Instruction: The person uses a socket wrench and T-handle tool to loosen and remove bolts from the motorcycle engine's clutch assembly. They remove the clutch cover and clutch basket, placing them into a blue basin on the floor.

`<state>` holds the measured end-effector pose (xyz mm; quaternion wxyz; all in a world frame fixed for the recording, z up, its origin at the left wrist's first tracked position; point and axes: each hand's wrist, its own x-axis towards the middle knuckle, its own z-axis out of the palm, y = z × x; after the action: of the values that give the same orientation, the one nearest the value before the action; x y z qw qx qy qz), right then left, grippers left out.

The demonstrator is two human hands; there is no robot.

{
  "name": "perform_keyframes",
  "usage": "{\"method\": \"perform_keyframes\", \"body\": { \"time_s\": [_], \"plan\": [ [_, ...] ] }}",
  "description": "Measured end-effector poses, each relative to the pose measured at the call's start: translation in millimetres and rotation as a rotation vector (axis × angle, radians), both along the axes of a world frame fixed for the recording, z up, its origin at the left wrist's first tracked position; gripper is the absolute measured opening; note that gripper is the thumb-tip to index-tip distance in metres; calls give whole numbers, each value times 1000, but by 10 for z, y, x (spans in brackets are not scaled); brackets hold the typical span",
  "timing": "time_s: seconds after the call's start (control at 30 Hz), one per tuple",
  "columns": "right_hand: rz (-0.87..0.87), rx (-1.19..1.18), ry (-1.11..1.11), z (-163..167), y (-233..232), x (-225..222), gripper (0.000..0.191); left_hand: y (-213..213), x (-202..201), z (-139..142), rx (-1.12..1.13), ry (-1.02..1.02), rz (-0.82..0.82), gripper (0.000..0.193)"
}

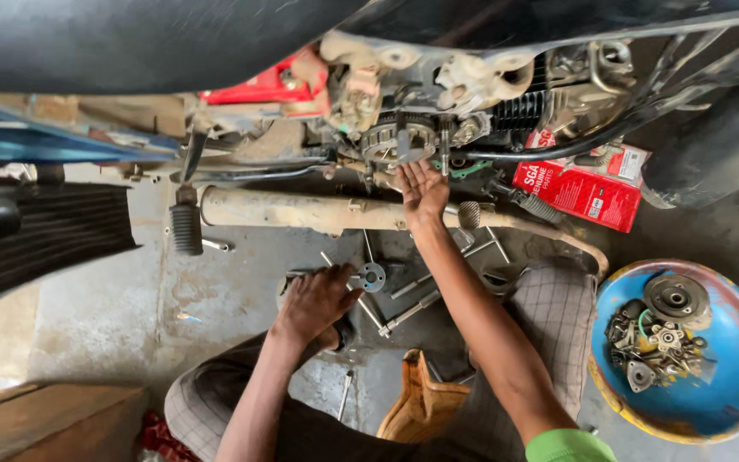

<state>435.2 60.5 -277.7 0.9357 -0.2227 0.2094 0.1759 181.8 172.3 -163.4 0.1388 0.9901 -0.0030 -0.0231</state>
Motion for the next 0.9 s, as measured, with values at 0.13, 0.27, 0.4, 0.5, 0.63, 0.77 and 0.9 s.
{"method": "perform_keyframes", "body": {
  "time_s": [0.13, 0.27, 0.4, 0.5, 0.63, 0.77, 0.9],
  "plan": [
    [304, -207, -85, 0, -125, -183, 45, 108, -197, 86, 84, 54, 26, 43],
    [579, -508, -157, 73, -235, -350, 37, 95, -406, 138, 160, -156, 21, 52],
    [794, -719, -314, 167, -458, -514, 35, 57, -548, 185, 146, -153, 18, 54],
    [983, -923, -498, 214, -754, -701, 31, 12, -608, 274, 140, -283, 17, 53],
    [1182, -1089, -833, 199, -1137, -984, 24, -117, -729, 519, 95, -92, -21, 62],
    [1394, -1538, -1019, 68, -1348, -1250, 19, -133, -977, 796, -69, -16, -114, 56],
    [1356, -1558, -1318, -201, -1360, -1380, 18, 58, -1244, 877, -20, -399, 11, 55]
  ]
}}
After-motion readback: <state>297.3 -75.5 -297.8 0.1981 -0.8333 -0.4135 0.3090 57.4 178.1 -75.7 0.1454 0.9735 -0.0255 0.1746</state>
